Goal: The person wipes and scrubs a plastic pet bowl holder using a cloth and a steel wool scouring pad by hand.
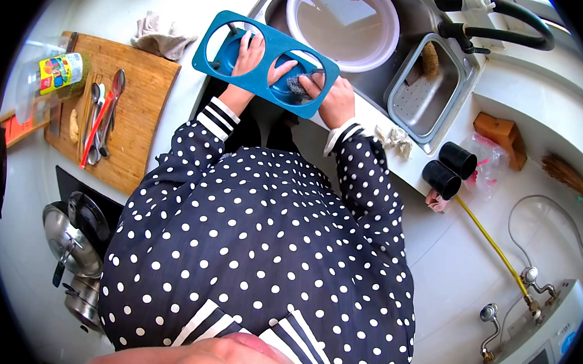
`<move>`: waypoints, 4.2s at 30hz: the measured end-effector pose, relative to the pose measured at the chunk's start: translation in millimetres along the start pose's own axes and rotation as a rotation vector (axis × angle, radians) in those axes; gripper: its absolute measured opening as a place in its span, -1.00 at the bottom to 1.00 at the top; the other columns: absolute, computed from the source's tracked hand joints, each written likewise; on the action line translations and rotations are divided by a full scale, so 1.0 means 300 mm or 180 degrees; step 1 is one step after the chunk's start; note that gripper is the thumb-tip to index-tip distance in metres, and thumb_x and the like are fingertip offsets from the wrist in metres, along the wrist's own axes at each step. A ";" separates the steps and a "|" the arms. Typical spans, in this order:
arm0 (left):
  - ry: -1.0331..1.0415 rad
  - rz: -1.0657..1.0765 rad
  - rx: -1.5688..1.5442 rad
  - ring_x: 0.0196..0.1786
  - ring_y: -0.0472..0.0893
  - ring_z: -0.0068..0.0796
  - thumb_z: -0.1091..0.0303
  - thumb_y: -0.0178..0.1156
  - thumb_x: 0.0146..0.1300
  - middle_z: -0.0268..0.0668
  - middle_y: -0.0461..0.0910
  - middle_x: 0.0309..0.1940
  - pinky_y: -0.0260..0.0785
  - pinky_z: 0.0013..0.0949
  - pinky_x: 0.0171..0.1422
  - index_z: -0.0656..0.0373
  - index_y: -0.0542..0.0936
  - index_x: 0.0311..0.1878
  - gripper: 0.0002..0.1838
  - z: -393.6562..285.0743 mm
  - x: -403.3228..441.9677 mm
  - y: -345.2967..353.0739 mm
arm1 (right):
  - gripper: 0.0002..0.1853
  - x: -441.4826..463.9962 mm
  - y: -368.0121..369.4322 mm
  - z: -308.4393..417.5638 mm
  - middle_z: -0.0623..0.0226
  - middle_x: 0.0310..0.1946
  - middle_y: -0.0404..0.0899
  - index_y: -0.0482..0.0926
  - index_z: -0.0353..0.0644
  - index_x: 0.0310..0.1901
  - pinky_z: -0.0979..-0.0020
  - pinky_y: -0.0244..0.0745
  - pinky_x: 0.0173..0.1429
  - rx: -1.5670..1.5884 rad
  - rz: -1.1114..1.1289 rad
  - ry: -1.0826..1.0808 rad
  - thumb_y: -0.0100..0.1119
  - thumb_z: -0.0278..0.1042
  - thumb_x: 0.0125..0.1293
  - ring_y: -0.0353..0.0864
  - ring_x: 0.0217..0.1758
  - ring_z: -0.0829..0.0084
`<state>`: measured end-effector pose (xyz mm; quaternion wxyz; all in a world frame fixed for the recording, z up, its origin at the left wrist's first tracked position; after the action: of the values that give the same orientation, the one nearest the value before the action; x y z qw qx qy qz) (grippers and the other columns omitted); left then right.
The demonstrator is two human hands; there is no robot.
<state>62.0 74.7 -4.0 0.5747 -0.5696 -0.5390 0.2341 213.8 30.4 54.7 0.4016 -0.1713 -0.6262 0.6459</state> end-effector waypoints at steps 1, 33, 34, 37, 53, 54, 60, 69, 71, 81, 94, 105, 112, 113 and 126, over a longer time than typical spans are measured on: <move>-0.0012 0.0041 0.0013 0.21 0.38 -0.02 -0.26 0.06 0.24 -0.01 0.56 -0.04 -0.05 0.09 0.41 0.15 0.66 -0.09 -0.39 0.001 -0.006 0.005 | -0.64 0.000 0.012 -0.015 0.49 -0.23 0.58 0.62 0.11 -0.09 0.34 0.51 -0.20 -0.0076 0.0063 -0.0127 0.23 -0.40 0.00 0.57 -0.18 0.37; -0.0193 0.0014 0.0035 0.26 0.35 -0.18 -0.26 0.03 0.26 -0.11 0.46 0.11 -0.07 0.04 0.43 -0.07 0.61 0.07 -0.46 -0.003 -0.011 0.033 | -0.74 -0.006 0.137 -0.082 0.26 -0.18 0.64 0.63 0.07 -0.05 0.27 0.50 0.02 0.1590 0.1271 0.0547 0.20 -0.34 0.20 0.62 -0.07 0.18; -0.0157 -0.0034 0.0095 0.26 0.36 -0.18 -0.25 0.05 0.25 -0.11 0.47 0.12 -0.06 0.06 0.43 -0.07 0.59 0.08 -0.46 -0.005 -0.013 0.025 | -0.74 -0.009 0.142 -0.076 0.27 -0.20 0.63 0.64 0.08 -0.05 0.27 0.49 0.01 0.1462 0.1480 0.0583 0.20 -0.34 0.20 0.62 -0.08 0.19; -0.0210 0.0002 0.0065 0.24 0.37 -0.16 -0.24 0.05 0.25 -0.12 0.47 0.12 -0.06 0.05 0.43 -0.07 0.59 0.08 -0.46 -0.004 -0.011 0.025 | -0.73 0.000 0.100 -0.084 0.27 -0.21 0.62 0.65 0.09 -0.05 0.27 0.49 0.01 0.1027 0.1982 0.0679 0.17 -0.35 0.21 0.61 -0.10 0.19; -0.0178 -0.0021 0.0133 0.26 0.36 -0.14 -0.25 0.03 0.25 -0.08 0.46 0.13 -0.07 0.05 0.44 -0.06 0.62 0.04 -0.46 -0.005 -0.021 0.025 | -0.78 0.022 0.103 -0.103 0.23 -0.31 0.61 0.69 -0.02 -0.12 0.31 0.49 -0.06 0.1282 0.1873 0.0794 0.19 -0.39 0.20 0.61 -0.21 0.22; -0.0167 -0.0046 0.0138 0.26 0.36 -0.14 -0.26 0.03 0.25 -0.08 0.46 0.13 -0.07 0.06 0.44 -0.07 0.62 0.05 -0.46 -0.007 -0.016 0.025 | -0.76 0.020 0.099 -0.107 0.24 -0.33 0.60 0.68 -0.03 -0.10 0.31 0.49 -0.08 0.1473 0.1593 0.0654 0.21 -0.41 0.17 0.62 -0.22 0.23; -0.0186 -0.0018 0.0143 0.26 0.36 -0.16 -0.27 0.05 0.23 -0.08 0.46 0.13 -0.07 0.04 0.45 -0.05 0.62 0.03 -0.44 -0.007 -0.017 0.026 | -0.79 0.033 0.126 -0.068 0.28 -0.35 0.62 0.71 0.00 -0.16 0.30 0.50 -0.10 0.1384 0.1623 0.0308 0.24 -0.37 0.14 0.63 -0.21 0.21; -0.0208 -0.0061 0.0177 0.26 0.37 -0.15 -0.29 0.04 0.22 -0.07 0.47 0.14 -0.06 0.02 0.44 0.03 0.58 0.07 -0.38 -0.003 -0.007 0.019 | -0.77 0.004 0.119 -0.064 0.23 -0.22 0.62 0.65 0.01 -0.09 0.24 0.49 0.01 0.1453 0.1500 0.0608 0.14 -0.31 0.23 0.61 -0.10 0.15; -0.0226 0.0046 0.0149 0.27 0.37 -0.14 -0.30 0.04 0.22 -0.07 0.46 0.15 -0.08 0.02 0.46 0.08 0.56 0.09 -0.35 -0.011 -0.010 0.012 | -0.76 -0.054 0.113 -0.108 0.22 -0.21 0.64 0.65 0.00 -0.08 0.22 0.50 -0.03 0.1247 0.1524 0.1067 0.16 -0.31 0.22 0.62 -0.13 0.12; -0.0310 0.0111 -0.0045 0.26 0.37 -0.13 -0.32 0.05 0.20 -0.06 0.46 0.13 -0.09 0.00 0.47 0.27 0.48 0.13 -0.23 -0.007 -0.005 0.006 | -0.46 -0.274 -0.099 0.201 0.41 -0.34 0.55 0.59 0.02 0.05 0.39 0.52 -0.33 0.0007 -0.0040 0.0544 0.24 -0.50 -0.10 0.59 -0.41 0.35; -0.0398 0.0197 0.0001 0.28 0.34 -0.14 -0.33 0.02 0.22 -0.06 0.44 0.16 -0.11 -0.01 0.46 0.31 0.48 0.12 -0.21 -0.016 0.010 0.000 | -0.56 -0.174 0.015 0.255 0.46 -0.40 0.49 0.58 0.07 0.02 0.36 0.48 -0.46 -0.0545 -0.0041 0.1250 0.16 -0.43 0.02 0.58 -0.49 0.40; -0.0372 0.0133 -0.0042 0.28 0.34 -0.12 -0.32 0.04 0.21 -0.04 0.46 0.13 -0.10 0.04 0.45 0.33 0.46 0.14 -0.20 -0.024 0.004 0.009 | -0.58 -0.145 0.021 0.285 0.43 -0.41 0.49 0.57 0.01 0.02 0.36 0.46 -0.50 -0.0685 -0.0086 0.1466 0.13 -0.42 0.05 0.58 -0.53 0.38; -0.0713 -0.0122 -0.0107 0.21 0.35 -0.11 -0.24 0.03 0.25 -0.10 0.50 0.01 -0.11 0.17 0.39 0.26 0.61 -0.06 -0.35 -0.036 0.012 0.029 | -0.47 -0.158 0.119 0.252 0.36 -0.32 0.50 0.49 0.06 0.12 0.23 0.52 -0.42 -0.0677 0.0706 0.2520 0.29 -0.29 0.02 0.62 -0.46 0.22; -0.0797 -0.0158 -0.0147 0.20 0.35 -0.11 -0.15 0.07 0.22 -0.12 0.50 -0.03 -0.10 0.18 0.39 0.18 0.59 -0.06 -0.46 -0.050 0.005 0.034 | -0.46 -0.163 0.104 0.269 0.35 -0.31 0.49 0.48 0.05 0.13 0.23 0.53 -0.41 -0.0648 0.0638 0.2549 0.30 -0.28 0.02 0.62 -0.46 0.21; -0.0911 -0.0370 -0.0105 0.23 0.32 -0.05 -0.11 -0.03 0.34 -0.09 0.48 -0.01 -0.15 0.22 0.38 0.20 0.62 -0.11 -0.48 -0.088 -0.011 0.066 | -0.67 -0.091 0.114 0.119 0.21 -0.33 0.60 0.48 -0.12 -0.11 0.16 0.55 -0.37 -0.0655 0.0213 0.2612 0.29 -0.28 0.09 0.65 -0.45 0.09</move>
<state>91.1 65.7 -17.0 0.4952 -0.5076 -0.6512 0.2703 194.4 -9.9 20.2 0.5773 -0.4736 -0.4697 0.4710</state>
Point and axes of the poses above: each hand's wrist, its own x-axis towards the middle knuckle, its own y-axis out of the palm, z = x × y, the point moved 6 cm from there along x, towards the middle knuckle
